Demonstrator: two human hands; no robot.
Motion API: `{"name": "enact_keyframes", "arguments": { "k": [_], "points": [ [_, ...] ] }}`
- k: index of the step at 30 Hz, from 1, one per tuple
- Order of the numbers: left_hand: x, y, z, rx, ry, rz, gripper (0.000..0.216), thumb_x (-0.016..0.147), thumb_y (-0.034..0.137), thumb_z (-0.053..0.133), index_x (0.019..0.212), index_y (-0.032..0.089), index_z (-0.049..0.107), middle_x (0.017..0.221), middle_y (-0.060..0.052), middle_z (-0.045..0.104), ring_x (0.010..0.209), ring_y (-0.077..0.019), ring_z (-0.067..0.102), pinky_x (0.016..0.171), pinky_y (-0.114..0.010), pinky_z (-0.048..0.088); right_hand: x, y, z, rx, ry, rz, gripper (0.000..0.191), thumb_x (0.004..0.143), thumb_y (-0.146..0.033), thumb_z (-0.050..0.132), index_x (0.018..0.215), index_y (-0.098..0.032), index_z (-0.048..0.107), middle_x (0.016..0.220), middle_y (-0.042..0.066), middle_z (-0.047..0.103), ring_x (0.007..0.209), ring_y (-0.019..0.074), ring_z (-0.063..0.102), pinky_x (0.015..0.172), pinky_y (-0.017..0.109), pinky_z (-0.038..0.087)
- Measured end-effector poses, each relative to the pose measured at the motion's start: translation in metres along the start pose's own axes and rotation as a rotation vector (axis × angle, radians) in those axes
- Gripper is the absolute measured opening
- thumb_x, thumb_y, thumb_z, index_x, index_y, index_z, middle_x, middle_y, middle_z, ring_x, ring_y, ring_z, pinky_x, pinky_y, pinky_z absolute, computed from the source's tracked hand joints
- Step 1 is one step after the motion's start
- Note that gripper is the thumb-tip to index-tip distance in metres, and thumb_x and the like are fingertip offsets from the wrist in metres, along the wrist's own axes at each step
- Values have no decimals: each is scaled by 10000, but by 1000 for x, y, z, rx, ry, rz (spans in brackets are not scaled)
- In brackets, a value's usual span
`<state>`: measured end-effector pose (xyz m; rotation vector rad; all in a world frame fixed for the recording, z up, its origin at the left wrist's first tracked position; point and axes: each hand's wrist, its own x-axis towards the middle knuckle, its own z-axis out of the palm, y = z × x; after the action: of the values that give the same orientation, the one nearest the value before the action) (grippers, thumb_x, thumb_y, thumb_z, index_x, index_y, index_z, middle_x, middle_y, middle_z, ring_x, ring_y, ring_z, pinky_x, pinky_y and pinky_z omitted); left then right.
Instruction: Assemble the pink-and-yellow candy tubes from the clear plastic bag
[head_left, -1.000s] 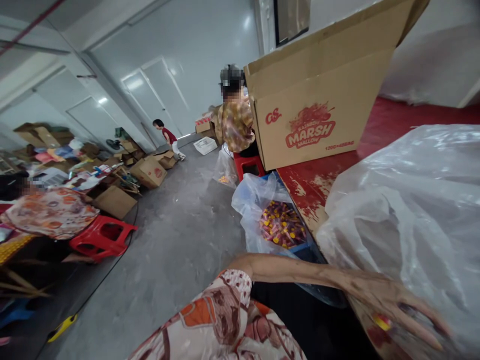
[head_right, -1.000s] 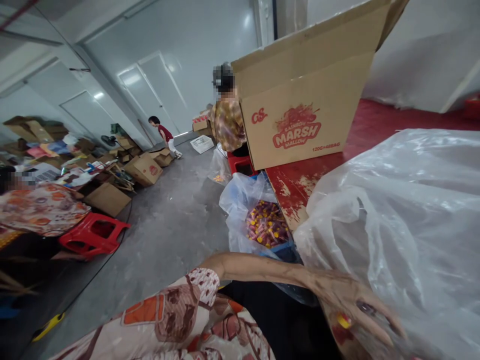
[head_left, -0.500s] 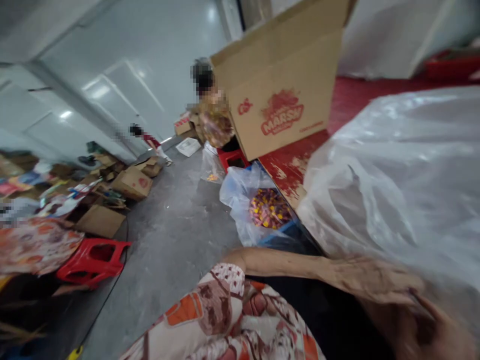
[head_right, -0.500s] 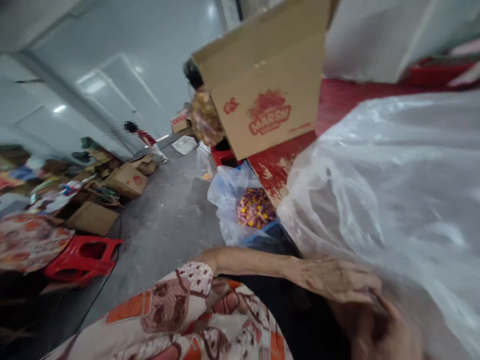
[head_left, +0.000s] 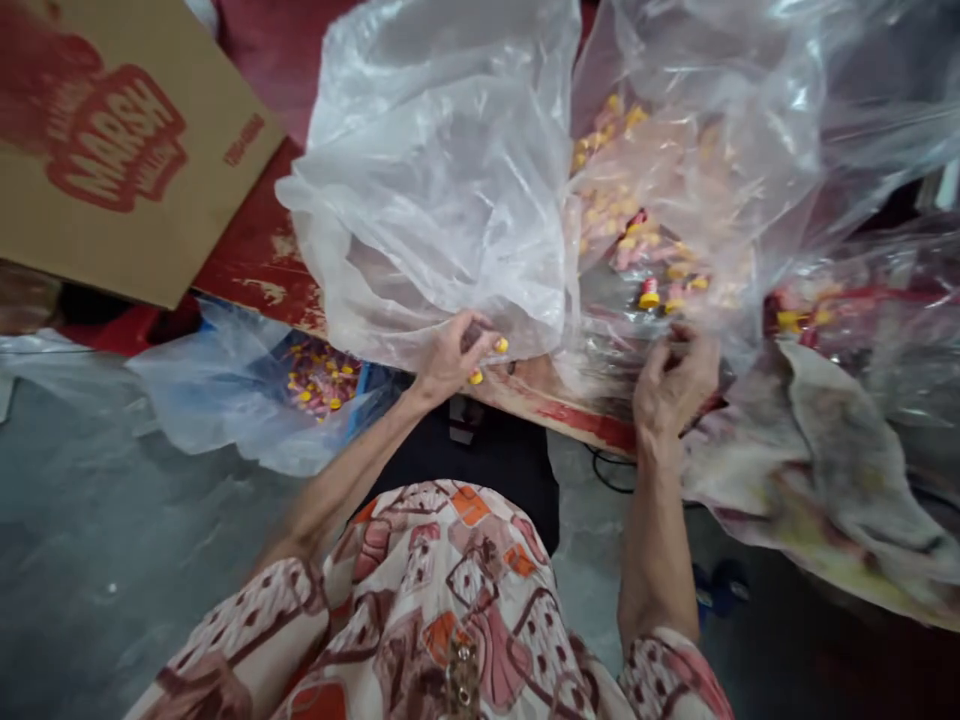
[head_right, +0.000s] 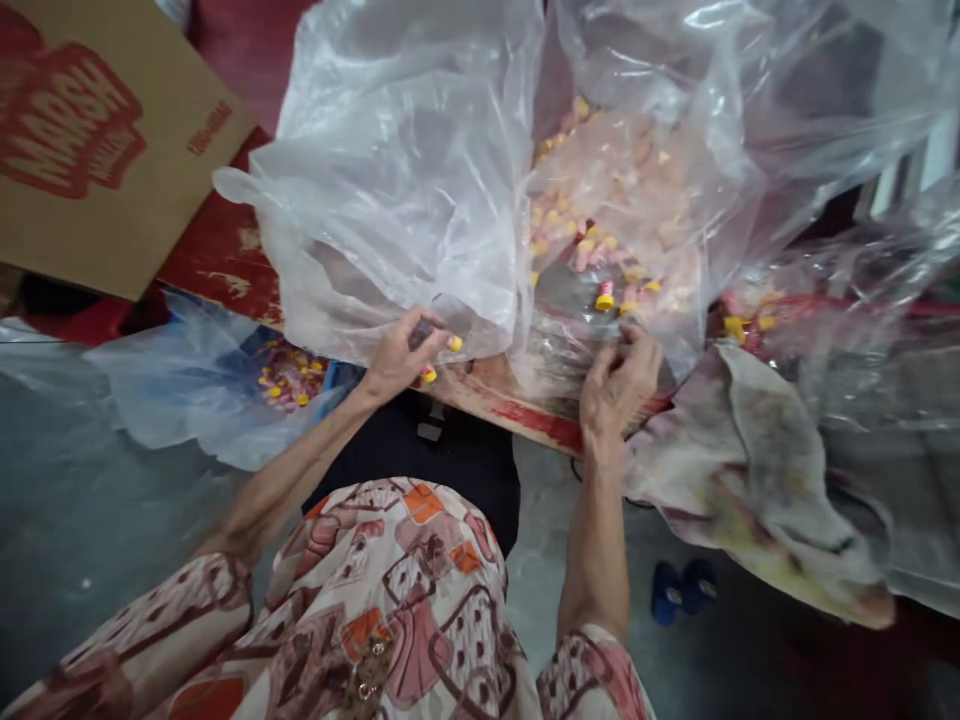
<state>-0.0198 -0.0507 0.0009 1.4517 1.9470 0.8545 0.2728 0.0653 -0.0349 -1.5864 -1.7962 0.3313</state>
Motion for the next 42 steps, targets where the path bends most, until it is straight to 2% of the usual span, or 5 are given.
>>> {"name": "enact_keyframes", "arguments": {
  "k": [14, 21, 24, 35, 42],
  "points": [
    [-2, 10, 32, 302, -7, 279, 105, 1101, 298, 686, 1160, 212, 702, 1083, -57, 766, 977, -188, 781, 835, -266, 590, 55, -18, 39, -169, -174, 84, 346, 1084, -293, 526, 1336, -177, 734, 1350, 178, 691, 1163, 298, 652, 994, 465, 521],
    [-94, -60, -60, 341, 645, -2, 245, 1102, 483, 618, 1138, 248, 679, 1031, -56, 765, 901, -216, 749, 841, -348, 623, -10, -54, 16, 238, -13, -109, 313, 1001, -407, 529, 1188, -216, 691, 978, 54, 677, 746, 211, 588, 815, 393, 545],
    [-118, -103, -102, 488, 652, -102, 241, 1062, 484, 624, 1098, 256, 691, 1028, -87, 738, 975, -284, 708, 931, -452, 600, -46, -81, 34, 288, -197, -239, 291, 980, -370, 543, 1156, -220, 721, 881, 32, 646, 724, 202, 565, 787, 358, 540],
    [58, -70, -78, 590, 333, -213, 437, 1094, 103, 608, 1527, 79, 557, 1591, -193, 642, 1500, -337, 581, 1281, -495, 441, -51, -96, 88, 127, -377, -410, 356, 1012, -339, 502, 1217, -198, 756, 1137, 153, 748, 934, 285, 685, 796, 391, 519],
    [24, -68, -94, 254, 307, -2, 271, 1202, 258, 474, 1332, 153, 687, 1362, -91, 745, 1282, -212, 641, 1163, -376, 501, -56, -104, 81, 244, -208, -305, 369, 1019, -489, 548, 1138, -194, 735, 866, 79, 694, 788, 264, 669, 825, 433, 572]
  ]
}}
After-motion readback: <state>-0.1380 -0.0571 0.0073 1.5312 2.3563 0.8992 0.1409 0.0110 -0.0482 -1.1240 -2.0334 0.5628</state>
